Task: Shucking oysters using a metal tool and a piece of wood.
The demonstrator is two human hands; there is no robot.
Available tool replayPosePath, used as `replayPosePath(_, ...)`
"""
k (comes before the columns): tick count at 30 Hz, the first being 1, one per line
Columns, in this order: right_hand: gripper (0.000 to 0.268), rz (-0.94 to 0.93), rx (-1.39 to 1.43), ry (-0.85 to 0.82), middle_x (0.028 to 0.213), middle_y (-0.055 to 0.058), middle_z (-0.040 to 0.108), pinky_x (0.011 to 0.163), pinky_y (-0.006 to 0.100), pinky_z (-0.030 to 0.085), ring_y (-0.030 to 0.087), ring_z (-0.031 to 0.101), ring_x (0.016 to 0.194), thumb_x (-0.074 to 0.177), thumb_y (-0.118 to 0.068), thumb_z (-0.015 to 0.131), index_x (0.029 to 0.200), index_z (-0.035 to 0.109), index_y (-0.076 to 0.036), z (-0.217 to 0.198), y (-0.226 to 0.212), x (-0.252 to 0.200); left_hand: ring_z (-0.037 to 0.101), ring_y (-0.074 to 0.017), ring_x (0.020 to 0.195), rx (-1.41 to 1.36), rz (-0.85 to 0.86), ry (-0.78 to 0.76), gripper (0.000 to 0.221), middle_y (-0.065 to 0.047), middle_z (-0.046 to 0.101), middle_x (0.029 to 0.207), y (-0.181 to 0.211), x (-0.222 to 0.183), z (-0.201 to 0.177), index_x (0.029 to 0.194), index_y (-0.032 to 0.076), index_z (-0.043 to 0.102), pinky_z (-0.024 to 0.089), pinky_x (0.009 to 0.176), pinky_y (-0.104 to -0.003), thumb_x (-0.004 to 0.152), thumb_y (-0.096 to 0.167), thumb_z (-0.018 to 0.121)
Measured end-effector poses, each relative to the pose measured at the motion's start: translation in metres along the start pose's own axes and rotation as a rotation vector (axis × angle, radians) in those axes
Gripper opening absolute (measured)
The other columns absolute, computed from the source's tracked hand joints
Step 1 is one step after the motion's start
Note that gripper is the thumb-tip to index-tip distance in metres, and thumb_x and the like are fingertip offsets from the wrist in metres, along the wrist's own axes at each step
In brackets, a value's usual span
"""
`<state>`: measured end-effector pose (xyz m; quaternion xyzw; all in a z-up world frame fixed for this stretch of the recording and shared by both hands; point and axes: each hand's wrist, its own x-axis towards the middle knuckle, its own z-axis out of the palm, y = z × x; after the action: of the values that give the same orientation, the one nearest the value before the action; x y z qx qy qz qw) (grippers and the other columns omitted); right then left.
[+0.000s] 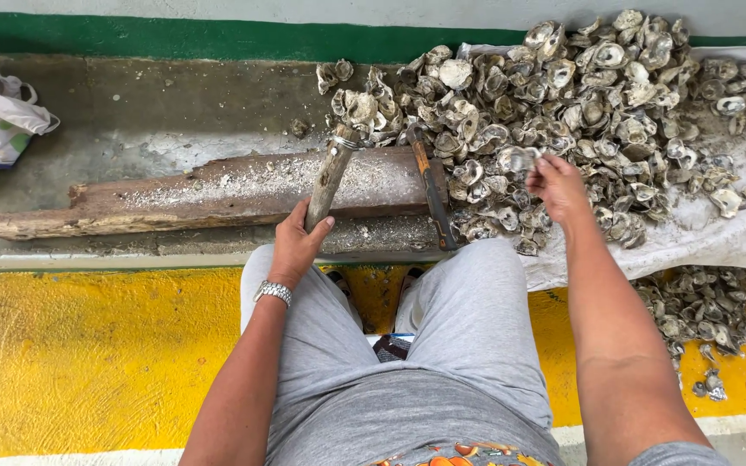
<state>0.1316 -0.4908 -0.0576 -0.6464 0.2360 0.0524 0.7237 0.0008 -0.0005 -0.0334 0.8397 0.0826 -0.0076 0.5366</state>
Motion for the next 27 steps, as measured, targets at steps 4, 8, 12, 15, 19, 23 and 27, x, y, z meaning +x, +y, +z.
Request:
replayPosePath(4,0.028,-0.231,-0.407,-0.151,0.097,0.007,0.072,0.066,0.022,0.064,0.011,0.070,0.075,0.103,-0.014,0.059,0.128,0.064,-0.003,0.095,-0.003,-0.038,0.072,-0.0157,0.068,-0.008,-0.019,0.000,0.055,-0.013,0.076,0.086,0.000,0.003,0.004,0.136,0.004,0.059,0.059,0.067,-0.033,0.091,0.031,0.073)
replayPosePath(8,0.021,-0.564,-0.783,-0.323,0.092,0.010,0.074,0.057,0.028,0.057,0.013,0.067,0.064,0.104,-0.014,0.057,0.117,0.070,-0.003,0.174,0.036,-0.035,0.074,-0.0160,0.074,-0.002,0.035,0.026,0.053,-0.013,0.077,0.089,0.001,0.000,0.001,0.135,0.005,0.061,0.059,0.070,-0.033,0.091,0.030,0.073)
replayPosePath(12,0.018,0.220,-0.066,-0.414,0.081,0.011,0.069,0.050,0.026,0.057,0.013,0.064,0.059,0.103,-0.009,0.056,0.114,0.066,0.002,0.222,0.075,-0.011,0.075,-0.0204,0.079,0.022,0.061,0.041,0.052,-0.014,0.077,0.090,-0.005,0.000,0.001,0.135,0.004,0.060,0.059,0.073,-0.035,0.091,0.031,0.073)
replayPosePath(15,0.019,0.396,0.127,-0.332,0.078,0.011,0.071,0.050,0.026,0.060,0.015,0.066,0.059,0.105,-0.009,0.056,0.111,0.064,0.007,0.241,0.091,-0.002,0.076,-0.0232,0.081,0.049,0.029,0.007,0.052,-0.017,0.077,0.093,-0.002,-0.001,0.000,0.132,0.004,0.061,0.059,0.076,-0.037,0.091,0.034,0.072)
replayPosePath(19,0.020,0.477,0.227,-0.254,0.079,0.013,0.073,0.052,0.027,0.062,0.016,0.071,0.063,0.105,-0.010,0.052,0.110,0.063,0.005,0.245,0.104,0.004,0.076,-0.0294,0.084,0.158,0.032,0.013,0.061,-0.022,0.075,0.096,0.005,-0.004,-0.003,0.138,0.002,0.056,0.058,0.080,-0.040,0.090,0.034,0.074)
replayPosePath(23,0.019,0.402,0.101,-0.254,0.078,0.011,0.072,0.052,0.027,0.061,0.016,0.071,0.062,0.106,-0.014,0.055,0.109,0.062,0.003,0.242,0.097,-0.004,0.076,-0.0337,0.088,0.241,-0.072,-0.032,0.062,-0.023,0.076,0.097,0.018,-0.008,-0.006,0.140,0.006,0.056,0.058,0.083,-0.044,0.088,0.036,0.072)
replayPosePath(27,0.018,0.381,-0.031,-0.279,0.077,0.008,0.073,0.052,0.025,0.061,0.013,0.069,0.060,0.104,-0.016,0.057,0.107,0.065,0.000,0.243,0.086,-0.010,0.074,-0.0357,0.090,0.300,-0.114,-0.089,0.059,-0.021,0.076,0.093,0.030,-0.008,-0.008,0.138,0.011,0.060,0.056,0.084,-0.047,0.087,0.038,0.071)
